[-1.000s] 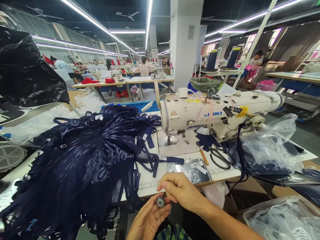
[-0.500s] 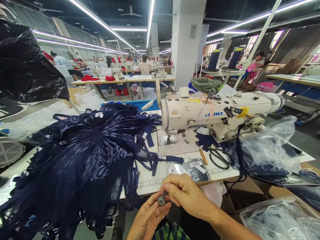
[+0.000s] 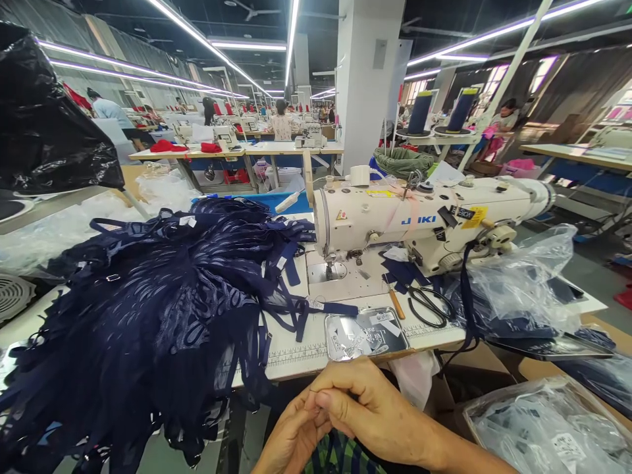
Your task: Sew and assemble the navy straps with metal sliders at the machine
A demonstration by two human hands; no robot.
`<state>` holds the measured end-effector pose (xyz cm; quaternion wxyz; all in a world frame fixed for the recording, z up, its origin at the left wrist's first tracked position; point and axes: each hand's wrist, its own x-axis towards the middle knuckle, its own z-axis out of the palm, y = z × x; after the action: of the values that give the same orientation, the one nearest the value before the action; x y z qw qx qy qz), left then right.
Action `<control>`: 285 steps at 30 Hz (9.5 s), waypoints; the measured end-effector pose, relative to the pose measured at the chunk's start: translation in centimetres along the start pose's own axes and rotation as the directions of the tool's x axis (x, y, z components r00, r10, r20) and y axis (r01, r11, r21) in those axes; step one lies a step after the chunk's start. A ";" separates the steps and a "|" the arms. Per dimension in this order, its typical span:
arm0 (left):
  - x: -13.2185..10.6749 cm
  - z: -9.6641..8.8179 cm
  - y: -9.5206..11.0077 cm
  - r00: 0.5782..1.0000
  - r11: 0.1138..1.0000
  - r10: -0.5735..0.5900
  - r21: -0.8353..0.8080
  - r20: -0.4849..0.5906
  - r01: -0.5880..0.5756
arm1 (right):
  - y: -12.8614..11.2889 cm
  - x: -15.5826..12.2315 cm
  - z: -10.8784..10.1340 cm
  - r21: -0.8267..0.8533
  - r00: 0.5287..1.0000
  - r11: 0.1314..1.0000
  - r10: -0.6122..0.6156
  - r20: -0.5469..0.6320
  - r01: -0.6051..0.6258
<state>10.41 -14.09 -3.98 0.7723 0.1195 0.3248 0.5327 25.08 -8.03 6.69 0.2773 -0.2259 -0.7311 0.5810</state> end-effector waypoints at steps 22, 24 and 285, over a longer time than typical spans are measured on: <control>-1.7 0.0 0.2 0.753 0.548 0.657 0.705 -0.030 -0.450 | 3.2 -1.4 0.1 -0.535 0.910 0.843 -0.262 -0.323 0.053; -1.8 -0.3 0.6 0.677 0.387 0.731 0.767 0.083 -0.512 | 3.5 -1.0 1.8 -0.405 0.956 0.914 -0.147 -0.254 0.033; -2.1 -3.9 2.5 0.238 -0.589 0.678 0.708 0.695 -0.390 | 6.0 3.4 6.3 0.447 0.917 0.808 0.390 0.083 -0.384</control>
<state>5.62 -15.65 -4.85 -0.0978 0.6949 0.5028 0.5047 18.34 -9.05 0.28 0.2029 -0.3023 -0.5117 0.7782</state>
